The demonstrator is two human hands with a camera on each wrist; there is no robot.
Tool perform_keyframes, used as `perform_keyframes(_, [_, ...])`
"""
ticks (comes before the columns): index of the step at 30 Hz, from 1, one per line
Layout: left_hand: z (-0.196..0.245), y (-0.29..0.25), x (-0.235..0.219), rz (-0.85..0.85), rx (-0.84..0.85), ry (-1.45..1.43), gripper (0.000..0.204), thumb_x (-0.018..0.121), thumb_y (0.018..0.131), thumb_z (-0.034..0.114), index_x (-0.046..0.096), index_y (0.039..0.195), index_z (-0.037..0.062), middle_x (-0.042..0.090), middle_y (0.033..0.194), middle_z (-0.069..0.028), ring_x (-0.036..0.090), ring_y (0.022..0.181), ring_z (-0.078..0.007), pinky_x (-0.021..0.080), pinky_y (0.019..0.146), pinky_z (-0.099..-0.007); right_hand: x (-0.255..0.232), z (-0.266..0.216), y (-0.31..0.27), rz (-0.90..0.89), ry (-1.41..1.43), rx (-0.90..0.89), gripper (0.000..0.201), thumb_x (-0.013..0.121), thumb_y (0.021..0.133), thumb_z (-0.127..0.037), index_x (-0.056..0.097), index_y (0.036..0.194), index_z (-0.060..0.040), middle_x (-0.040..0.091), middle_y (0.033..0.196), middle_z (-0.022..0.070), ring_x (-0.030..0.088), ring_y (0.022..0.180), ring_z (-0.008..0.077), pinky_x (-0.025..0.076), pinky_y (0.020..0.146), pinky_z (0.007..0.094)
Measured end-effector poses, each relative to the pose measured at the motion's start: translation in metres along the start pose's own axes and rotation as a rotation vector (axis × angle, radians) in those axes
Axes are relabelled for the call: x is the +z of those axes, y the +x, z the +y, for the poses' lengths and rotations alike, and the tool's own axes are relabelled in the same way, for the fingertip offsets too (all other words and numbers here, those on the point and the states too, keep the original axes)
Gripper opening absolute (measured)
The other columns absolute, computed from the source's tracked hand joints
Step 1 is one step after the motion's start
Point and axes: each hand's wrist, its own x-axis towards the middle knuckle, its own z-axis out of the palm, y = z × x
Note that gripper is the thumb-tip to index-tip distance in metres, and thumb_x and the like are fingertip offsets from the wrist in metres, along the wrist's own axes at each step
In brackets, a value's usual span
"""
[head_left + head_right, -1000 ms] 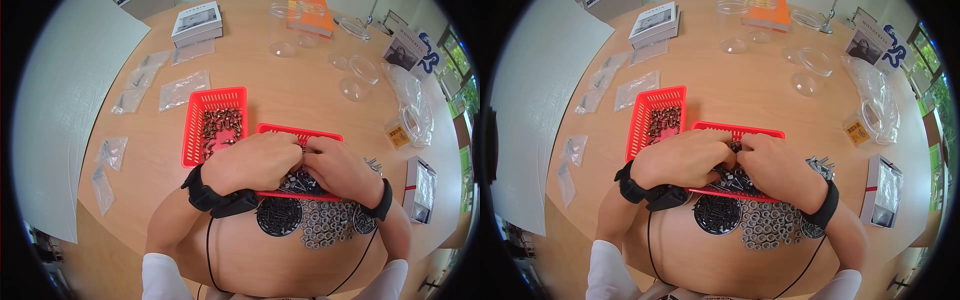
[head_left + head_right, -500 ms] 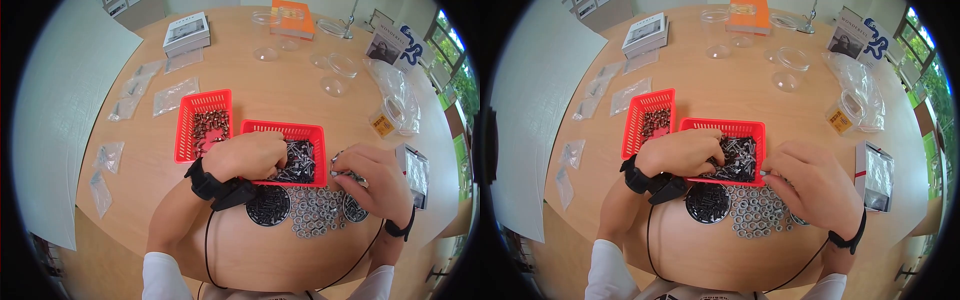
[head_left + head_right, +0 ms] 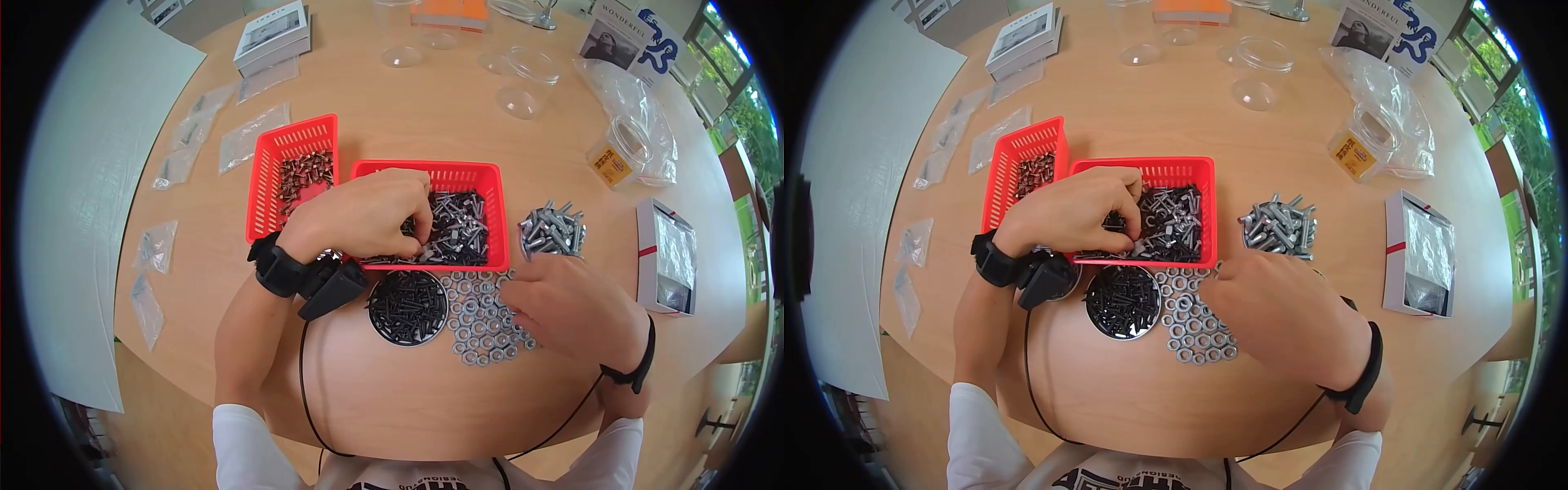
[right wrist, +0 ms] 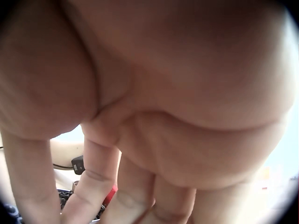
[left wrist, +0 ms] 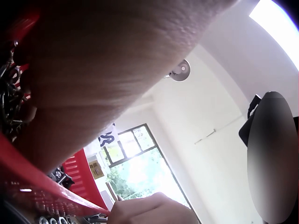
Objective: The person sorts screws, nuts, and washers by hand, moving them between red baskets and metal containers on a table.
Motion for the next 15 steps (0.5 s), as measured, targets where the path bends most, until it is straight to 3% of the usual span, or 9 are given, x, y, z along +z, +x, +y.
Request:
perform_keyframes(7, [0.0, 0.0, 0.002, 0.025, 0.042, -0.008, 0.013, 0.075, 0.072, 0.013, 0.072, 0.079, 0.0018, 0.06, 0.088, -0.0089, 0.059, 0.093, -0.027, 0.048, 0.086, -0.037, 0.01, -0.001, 0.006, -0.036, -0.016, -0.067, 0.006, 0.068, 0.078, -0.007, 0.065, 0.082, -0.0032, 0.063, 0.084, 0.0111, 0.066, 0.082, 0.0331, 0.055, 0.07, 0.0438])
perform_keyframes(15, [0.016, 0.0, -0.006, -0.11, -0.125, 0.009, 0.016, 0.077, 0.078, 0.018, 0.071, 0.083, 0.004, 0.066, 0.085, -0.0091, 0.06, 0.092, -0.0271, 0.047, 0.084, -0.0388, 0.034, 0.001, 0.007, 0.1, -0.002, -0.226, 0.003, 0.064, 0.075, -0.004, 0.066, 0.076, -0.0025, 0.064, 0.078, 0.0127, 0.067, 0.083, 0.0317, 0.056, 0.068, 0.0415])
